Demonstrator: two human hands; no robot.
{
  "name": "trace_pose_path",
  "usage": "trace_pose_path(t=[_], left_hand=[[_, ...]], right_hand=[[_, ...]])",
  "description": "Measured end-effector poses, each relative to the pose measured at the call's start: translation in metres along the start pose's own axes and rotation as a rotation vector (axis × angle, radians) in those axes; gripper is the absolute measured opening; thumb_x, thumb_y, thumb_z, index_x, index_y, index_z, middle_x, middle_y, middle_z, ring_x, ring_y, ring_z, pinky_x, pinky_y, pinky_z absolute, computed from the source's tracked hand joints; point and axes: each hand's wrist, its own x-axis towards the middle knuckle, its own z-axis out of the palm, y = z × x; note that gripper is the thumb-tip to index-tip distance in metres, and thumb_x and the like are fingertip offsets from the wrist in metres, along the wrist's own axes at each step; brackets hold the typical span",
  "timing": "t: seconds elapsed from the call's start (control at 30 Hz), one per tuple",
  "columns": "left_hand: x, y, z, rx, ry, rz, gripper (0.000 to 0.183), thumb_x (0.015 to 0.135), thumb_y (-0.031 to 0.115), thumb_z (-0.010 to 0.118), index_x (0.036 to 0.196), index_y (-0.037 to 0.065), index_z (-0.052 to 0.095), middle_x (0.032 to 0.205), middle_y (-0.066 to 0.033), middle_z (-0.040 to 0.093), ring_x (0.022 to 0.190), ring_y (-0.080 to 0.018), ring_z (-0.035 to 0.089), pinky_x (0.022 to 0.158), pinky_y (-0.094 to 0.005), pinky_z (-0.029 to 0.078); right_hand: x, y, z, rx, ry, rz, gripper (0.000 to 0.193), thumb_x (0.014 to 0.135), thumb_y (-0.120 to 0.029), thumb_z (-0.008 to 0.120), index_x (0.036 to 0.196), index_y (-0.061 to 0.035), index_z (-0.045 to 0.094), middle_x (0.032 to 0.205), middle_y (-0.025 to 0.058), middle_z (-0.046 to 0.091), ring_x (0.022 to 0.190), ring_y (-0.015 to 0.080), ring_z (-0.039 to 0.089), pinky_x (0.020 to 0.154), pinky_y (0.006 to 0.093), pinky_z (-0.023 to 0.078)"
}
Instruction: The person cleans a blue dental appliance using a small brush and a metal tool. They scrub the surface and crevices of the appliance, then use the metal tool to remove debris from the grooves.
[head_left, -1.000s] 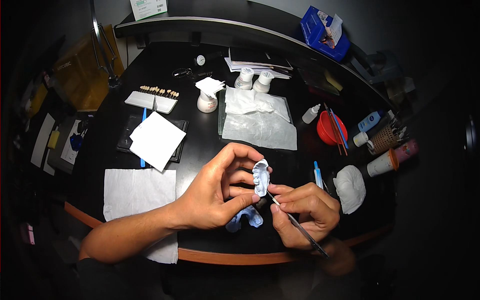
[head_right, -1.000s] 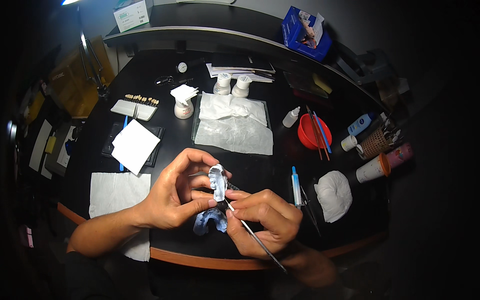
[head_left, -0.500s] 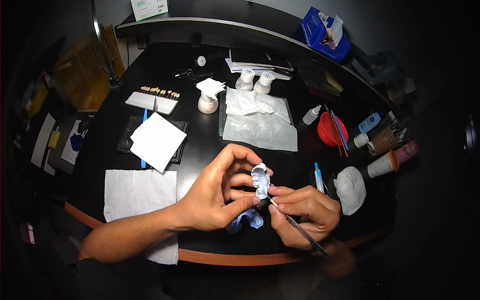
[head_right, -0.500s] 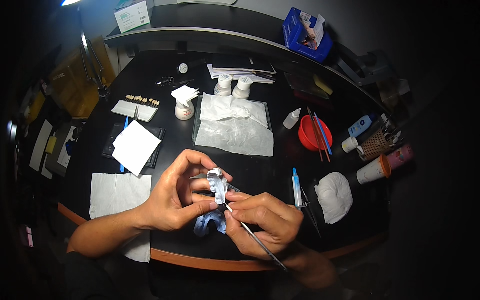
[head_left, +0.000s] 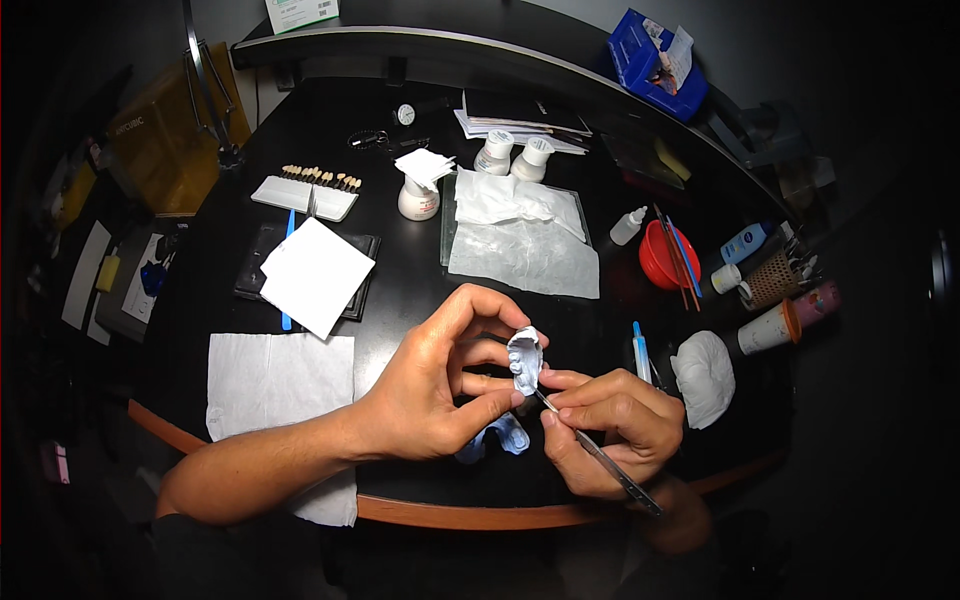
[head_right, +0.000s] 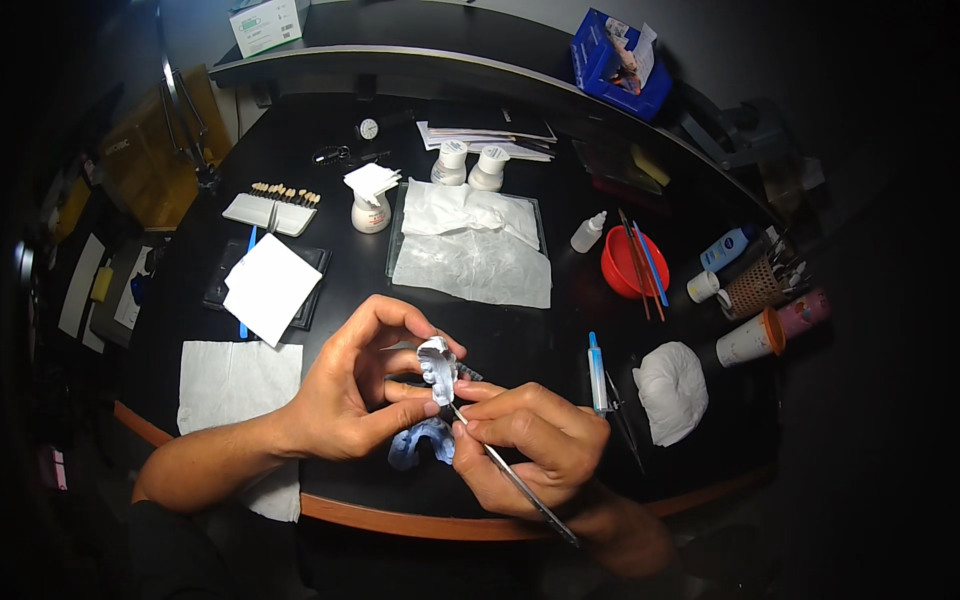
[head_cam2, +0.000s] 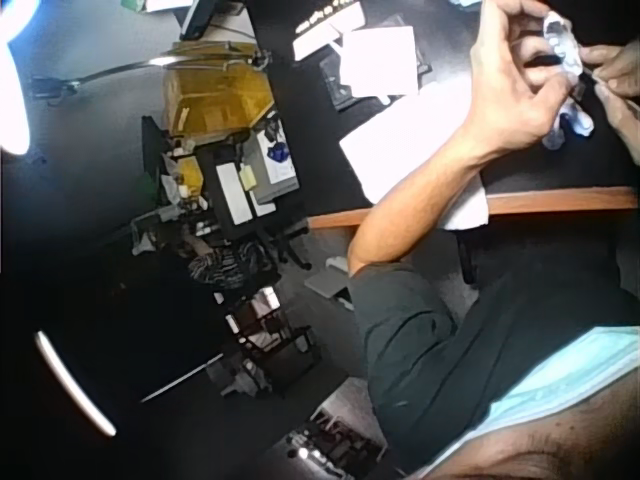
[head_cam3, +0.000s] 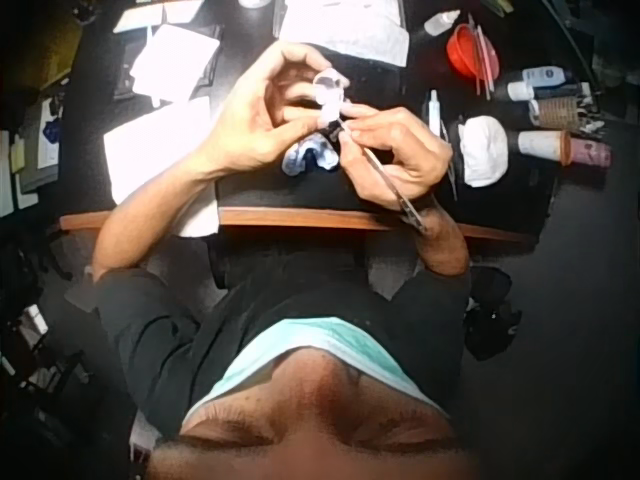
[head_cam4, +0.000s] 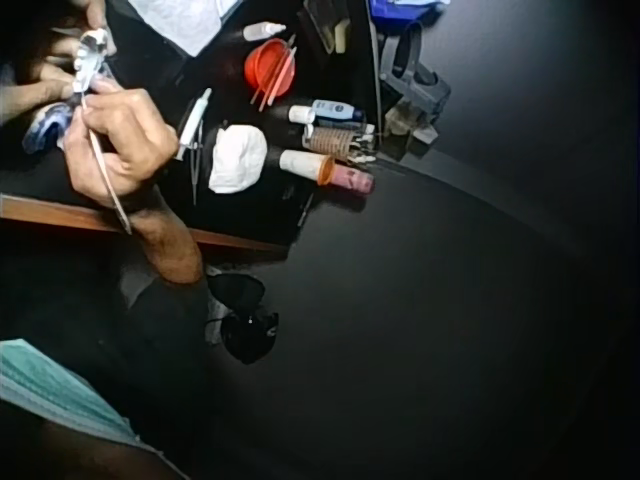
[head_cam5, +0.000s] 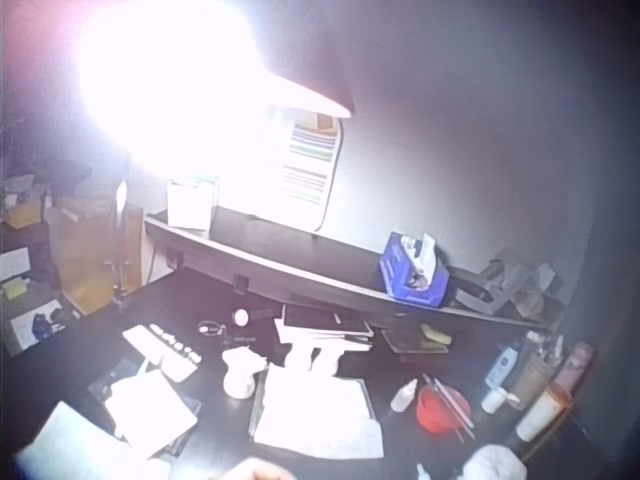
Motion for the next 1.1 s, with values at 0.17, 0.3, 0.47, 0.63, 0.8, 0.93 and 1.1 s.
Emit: trace_pose_path(t=[0.17, 0.3, 0.47, 0.63, 0.8, 0.93, 1.1], left_hand=[[0.0003, 0.0003, -0.0004, 0.003, 0.001, -0.008, 0.052, 0.094, -0.016, 0.068, 0.135, 0.000, 0.040, 0.139, -0.0281, 0.055, 0.135, -0.0300, 0.063, 0.106, -0.0375, 0.065], [0.0005, 0.0005, 0.0004, -0.002, 0.012, -0.004, 0.052, 0.094, -0.016, 0.069, 0.135, 0.000, 0.040, 0.139, -0.0279, 0.055, 0.134, -0.0296, 0.063, 0.106, -0.0376, 0.065], [0.0000, 0.0019, 0.0001, 0.020, 0.012, 0.006, 0.051, 0.095, -0.015, 0.069, 0.135, 0.000, 0.041, 0.138, -0.0276, 0.055, 0.133, -0.0291, 0.064, 0.105, -0.0374, 0.065], [0.0004, 0.0038, 0.0021, 0.013, 0.031, 0.008, 0.052, 0.092, -0.013, 0.068, 0.136, 0.000, 0.043, 0.130, -0.0141, 0.056, 0.125, -0.0223, 0.067, 0.103, -0.0361, 0.064], [0.0002, -0.0003, -0.0013, 0.034, 0.003, 0.015, 0.051, 0.095, -0.014, 0.070, 0.135, 0.000, 0.042, 0.138, -0.0268, 0.055, 0.132, -0.0284, 0.064, 0.105, -0.0368, 0.066], [0.0003, 0.0009, -0.0001, 0.027, 0.014, 0.008, 0.051, 0.094, -0.014, 0.069, 0.134, 0.000, 0.042, 0.139, -0.0265, 0.055, 0.131, -0.0277, 0.065, 0.104, -0.0365, 0.066], [0.0000, 0.0027, -0.0013, 0.034, 0.009, 0.019, 0.050, 0.095, -0.014, 0.069, 0.134, 0.000, 0.042, 0.138, -0.0262, 0.055, 0.130, -0.0263, 0.065, 0.103, -0.0354, 0.066]], right_hand=[[-0.0003, -0.0002, -0.0011, 0.002, -0.013, 0.007, 0.017, 0.075, 0.009, 0.082, 0.082, -0.0007, 0.070, 0.083, 0.0127, 0.075, 0.086, 0.0286, 0.083, 0.074, 0.0339, 0.071], [-0.0010, -0.0016, -0.0019, 0.013, -0.038, 0.018, 0.017, 0.075, 0.009, 0.082, 0.083, 0.0000, 0.070, 0.083, 0.0129, 0.074, 0.084, 0.0280, 0.082, 0.076, 0.0356, 0.071], [0.0006, -0.0002, -0.0005, 0.044, 0.001, 0.000, 0.015, 0.076, 0.009, 0.081, 0.084, 0.0016, 0.070, 0.082, 0.0139, 0.073, 0.079, 0.0256, 0.081, 0.080, 0.0392, 0.071], [0.0014, -0.0010, 0.0011, 0.023, 0.016, -0.003, 0.015, 0.077, 0.009, 0.081, 0.083, 0.0020, 0.070, 0.081, 0.0138, 0.073, 0.079, 0.0247, 0.080, 0.081, 0.0400, 0.071], [0.0010, 0.0006, 0.0001, 0.035, -0.003, 0.006, 0.014, 0.077, 0.009, 0.081, 0.082, 0.0017, 0.070, 0.081, 0.0135, 0.073, 0.078, 0.0248, 0.080, 0.081, 0.0396, 0.071], [0.0007, -0.0016, -0.0009, 0.030, -0.023, 0.011, 0.014, 0.076, 0.009, 0.081, 0.082, 0.0014, 0.071, 0.082, 0.0132, 0.073, 0.077, 0.0251, 0.081, 0.081, 0.0398, 0.071], [0.0010, -0.0013, 0.0003, 0.050, -0.010, 0.010, 0.015, 0.077, 0.010, 0.081, 0.083, 0.0018, 0.070, 0.082, 0.0136, 0.073, 0.084, 0.0269, 0.082, 0.080, 0.0386, 0.071]])
